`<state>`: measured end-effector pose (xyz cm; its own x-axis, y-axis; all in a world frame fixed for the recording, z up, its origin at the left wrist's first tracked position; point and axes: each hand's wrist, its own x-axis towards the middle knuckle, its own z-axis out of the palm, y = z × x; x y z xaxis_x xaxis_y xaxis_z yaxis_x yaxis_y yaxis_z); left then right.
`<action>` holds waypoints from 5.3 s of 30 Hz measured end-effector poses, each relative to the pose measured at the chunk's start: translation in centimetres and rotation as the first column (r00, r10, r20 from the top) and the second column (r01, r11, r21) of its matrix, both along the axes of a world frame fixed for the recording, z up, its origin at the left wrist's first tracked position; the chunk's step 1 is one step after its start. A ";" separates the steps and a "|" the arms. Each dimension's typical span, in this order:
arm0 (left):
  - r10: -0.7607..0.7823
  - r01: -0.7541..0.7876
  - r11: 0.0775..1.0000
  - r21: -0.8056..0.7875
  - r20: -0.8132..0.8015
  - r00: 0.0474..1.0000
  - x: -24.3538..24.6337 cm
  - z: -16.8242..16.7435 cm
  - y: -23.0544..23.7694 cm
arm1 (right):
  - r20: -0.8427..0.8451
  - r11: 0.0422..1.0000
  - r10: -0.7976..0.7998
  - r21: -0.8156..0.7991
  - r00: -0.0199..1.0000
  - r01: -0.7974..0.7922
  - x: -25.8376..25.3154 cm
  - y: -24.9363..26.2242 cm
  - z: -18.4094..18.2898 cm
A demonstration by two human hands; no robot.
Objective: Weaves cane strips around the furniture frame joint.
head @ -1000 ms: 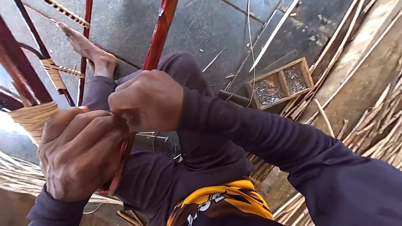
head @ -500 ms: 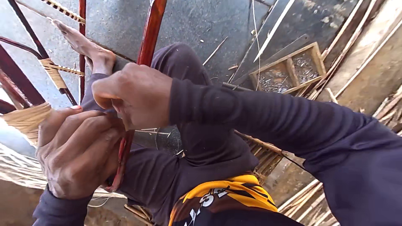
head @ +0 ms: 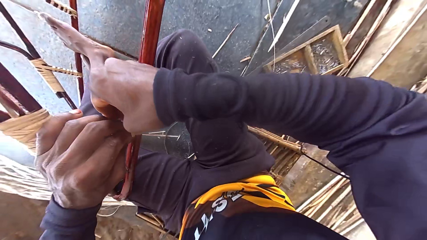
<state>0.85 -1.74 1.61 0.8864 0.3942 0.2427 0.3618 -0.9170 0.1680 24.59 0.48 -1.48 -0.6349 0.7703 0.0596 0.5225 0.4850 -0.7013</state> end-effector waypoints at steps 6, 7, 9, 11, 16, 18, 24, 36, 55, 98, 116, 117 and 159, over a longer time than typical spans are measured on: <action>-0.014 0.014 0.999 -0.034 0.000 1.000 -0.1 0.3 1.1 | -0.028 0.989 -0.139 -0.060 0.990 0.137 0.5 -1.8 2.5; -0.012 0.012 0.999 -0.041 -0.004 1.000 -0.3 0.2 1.3 | -0.020 0.986 -0.164 -0.022 0.986 0.164 0.3 -2.0 2.3; -0.010 0.010 0.999 -0.053 -0.002 1.000 -0.8 -0.2 1.6 | -0.010 0.978 -0.206 0.020 0.979 0.206 -0.4 -2.6 2.1; -0.014 0.013 0.998 -0.069 -0.004 1.000 -1.3 -0.5 1.5 | 0.015 0.977 -0.213 0.010 0.977 0.213 -0.9 -2.6 2.3; -0.009 0.007 0.991 -0.131 -0.017 1.000 -2.2 -1.0 1.3 | -0.050 0.976 -0.218 0.004 0.975 0.218 -1.3 -2.8 1.6; -0.017 0.016 0.988 -0.154 -0.006 1.000 -2.6 -1.3 1.5 | -0.044 0.980 -0.196 0.017 0.980 0.197 -1.2 -2.9 1.5; -0.066 0.066 0.993 -0.095 0.003 0.998 -1.3 -0.2 1.4 | -0.073 0.985 -0.168 -0.058 0.983 0.164 -0.6 -2.7 1.6; -0.014 0.013 0.999 -0.036 -0.028 1.000 -0.3 -0.1 1.1 | 0.091 0.969 -0.245 -0.018 0.965 0.248 -1.3 -3.3 2.8; -0.012 0.014 0.998 0.064 -0.021 1.000 0.6 0.4 1.1 | 0.076 0.809 -0.530 -0.255 0.845 0.530 -4.7 -9.3 -0.6; 0.033 -0.032 0.999 0.008 -0.393 0.919 4.3 4.1 3.0 | 0.104 0.753 -0.658 0.120 0.746 0.647 -8.2 -10.6 -0.5; -0.137 0.182 0.983 0.034 -0.531 0.836 2.9 4.0 3.5 | -0.308 0.675 -0.296 0.602 0.904 0.426 -8.3 -14.0 -5.9; -0.160 0.205 0.978 0.030 -0.518 0.840 2.8 4.1 3.5 | -0.277 0.655 -0.269 0.650 0.922 0.386 -7.4 -13.0 -6.2; 0.412 -0.501 0.865 0.032 0.525 0.745 0.0 -11.7 -10.3 | -0.178 0.570 -0.794 0.115 0.582 0.813 10.1 -24.0 -10.5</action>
<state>0.82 -12.01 -10.10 0.3556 0.6365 0.6844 0.6550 -0.6921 0.3033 34.74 -23.54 -11.97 0.2578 0.9308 0.2592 0.6911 0.0098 -0.7227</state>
